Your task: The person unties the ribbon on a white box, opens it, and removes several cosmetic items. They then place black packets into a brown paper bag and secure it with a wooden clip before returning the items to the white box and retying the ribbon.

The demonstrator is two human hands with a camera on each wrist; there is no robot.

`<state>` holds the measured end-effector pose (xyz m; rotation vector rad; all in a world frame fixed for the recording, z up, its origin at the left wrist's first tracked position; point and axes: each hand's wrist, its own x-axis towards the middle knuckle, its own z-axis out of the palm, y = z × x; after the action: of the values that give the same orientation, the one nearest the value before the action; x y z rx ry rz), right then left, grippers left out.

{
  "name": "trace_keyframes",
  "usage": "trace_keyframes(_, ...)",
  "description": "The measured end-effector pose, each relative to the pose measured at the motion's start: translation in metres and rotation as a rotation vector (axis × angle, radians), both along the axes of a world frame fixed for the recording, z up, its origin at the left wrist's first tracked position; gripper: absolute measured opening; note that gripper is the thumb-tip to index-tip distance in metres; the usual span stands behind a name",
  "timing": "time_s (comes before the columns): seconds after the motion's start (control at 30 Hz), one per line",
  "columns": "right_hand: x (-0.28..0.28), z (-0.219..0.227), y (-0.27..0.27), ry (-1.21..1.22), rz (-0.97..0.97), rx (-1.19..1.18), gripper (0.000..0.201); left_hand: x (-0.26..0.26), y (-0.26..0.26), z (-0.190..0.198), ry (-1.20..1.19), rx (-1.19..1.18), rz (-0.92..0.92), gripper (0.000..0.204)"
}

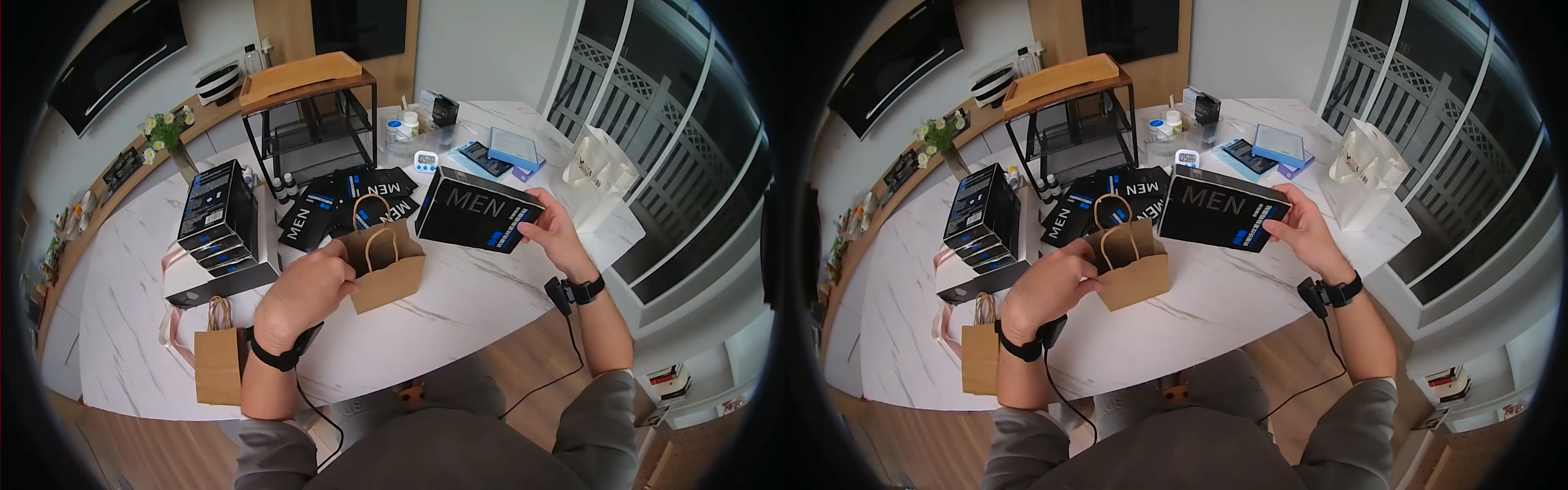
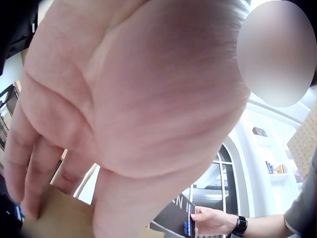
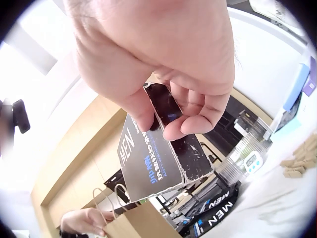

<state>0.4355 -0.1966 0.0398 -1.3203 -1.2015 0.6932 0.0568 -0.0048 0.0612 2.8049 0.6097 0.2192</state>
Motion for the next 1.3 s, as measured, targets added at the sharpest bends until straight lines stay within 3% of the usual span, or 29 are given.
trace_keyframes(0.33,-0.024,0.033,0.019,-0.163,0.137,-0.034,0.045,-0.007,-0.005,0.007,-0.172,0.144,-0.015,0.007)
trace_keyframes(0.5,-0.02,0.036,0.023,-0.298,0.072,-0.069,0.046,-0.01,-0.004,0.008,-0.253,0.196,0.001,0.005)
trace_keyframes(0.73,-0.025,0.046,0.027,-0.298,0.08,-0.074,0.046,-0.005,-0.004,0.004,-0.293,0.261,-0.064,0.004)
trace_keyframes(0.8,-0.033,0.048,0.027,-0.486,0.06,0.002,0.047,-0.002,-0.005,0.005,-0.323,0.276,-0.071,0.004)
trace_keyframes(0.97,-0.073,0.072,0.031,-0.685,0.056,-0.012,0.044,0.006,-0.006,0.007,-0.333,0.297,-0.097,0.007)
trace_keyframes(1.03,-0.086,0.082,0.037,-0.799,0.08,-0.199,0.043,0.01,-0.007,0.008,-0.324,0.293,-0.103,0.009)
trace_keyframes(1.23,-0.108,0.073,0.072,-1.044,0.204,-0.056,0.051,0.019,-0.011,0.006,-0.419,0.269,-0.184,0.015)
trace_keyframes(1.3,-0.11,0.064,0.087,-1.098,0.327,0.004,0.05,0.02,-0.008,0.005,-0.419,0.235,-0.188,0.014)
